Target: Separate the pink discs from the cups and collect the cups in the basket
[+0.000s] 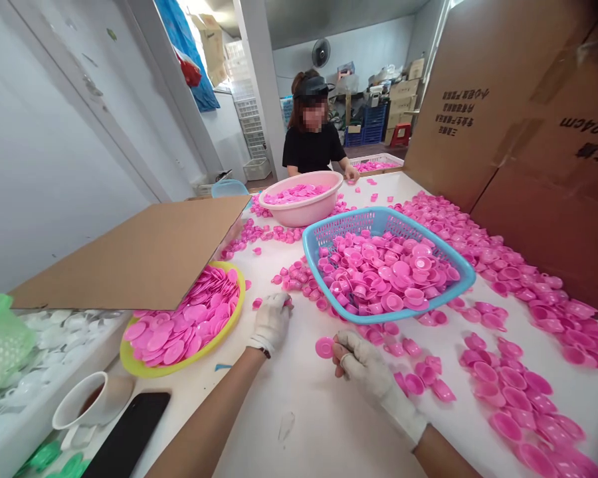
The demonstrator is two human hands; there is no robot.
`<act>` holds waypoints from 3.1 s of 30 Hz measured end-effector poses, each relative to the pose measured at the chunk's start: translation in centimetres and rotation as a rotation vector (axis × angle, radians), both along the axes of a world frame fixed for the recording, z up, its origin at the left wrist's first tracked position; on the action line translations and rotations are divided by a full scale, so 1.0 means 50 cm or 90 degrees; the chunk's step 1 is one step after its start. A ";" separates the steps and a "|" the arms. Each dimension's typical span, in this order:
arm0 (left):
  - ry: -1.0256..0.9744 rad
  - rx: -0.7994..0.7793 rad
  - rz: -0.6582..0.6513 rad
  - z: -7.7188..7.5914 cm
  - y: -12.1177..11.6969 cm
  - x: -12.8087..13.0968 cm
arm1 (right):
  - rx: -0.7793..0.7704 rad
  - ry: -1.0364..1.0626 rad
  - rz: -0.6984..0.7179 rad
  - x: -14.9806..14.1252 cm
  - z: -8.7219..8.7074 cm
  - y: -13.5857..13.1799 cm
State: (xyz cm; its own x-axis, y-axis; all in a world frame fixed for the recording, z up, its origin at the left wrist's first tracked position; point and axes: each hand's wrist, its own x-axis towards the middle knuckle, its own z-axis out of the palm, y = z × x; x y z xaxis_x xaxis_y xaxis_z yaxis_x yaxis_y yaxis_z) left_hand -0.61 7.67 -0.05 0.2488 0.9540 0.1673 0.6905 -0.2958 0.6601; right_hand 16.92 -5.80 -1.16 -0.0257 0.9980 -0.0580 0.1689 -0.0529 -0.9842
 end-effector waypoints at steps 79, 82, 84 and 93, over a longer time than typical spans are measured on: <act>0.224 0.116 0.141 0.153 -0.022 -0.163 | -0.067 0.561 -0.158 0.001 0.058 -0.018; 0.259 0.071 0.135 0.141 0.015 -0.200 | -0.102 0.516 -0.071 -0.010 0.049 -0.023; 0.262 0.059 0.128 0.130 0.018 -0.212 | -0.109 0.409 -0.012 -0.022 0.038 -0.026; 0.195 0.223 0.257 0.149 -0.051 -0.212 | -0.060 0.090 0.068 -0.034 0.003 -0.020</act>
State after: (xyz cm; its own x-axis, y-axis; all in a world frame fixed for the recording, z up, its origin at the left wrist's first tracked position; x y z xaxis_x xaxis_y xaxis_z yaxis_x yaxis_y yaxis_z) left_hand -11.19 5.11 7.42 -0.0343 0.8844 0.4654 0.9362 -0.1345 0.3247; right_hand 15.21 -6.82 -1.03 -0.1465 0.9794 -0.1391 0.0384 -0.1349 -0.9901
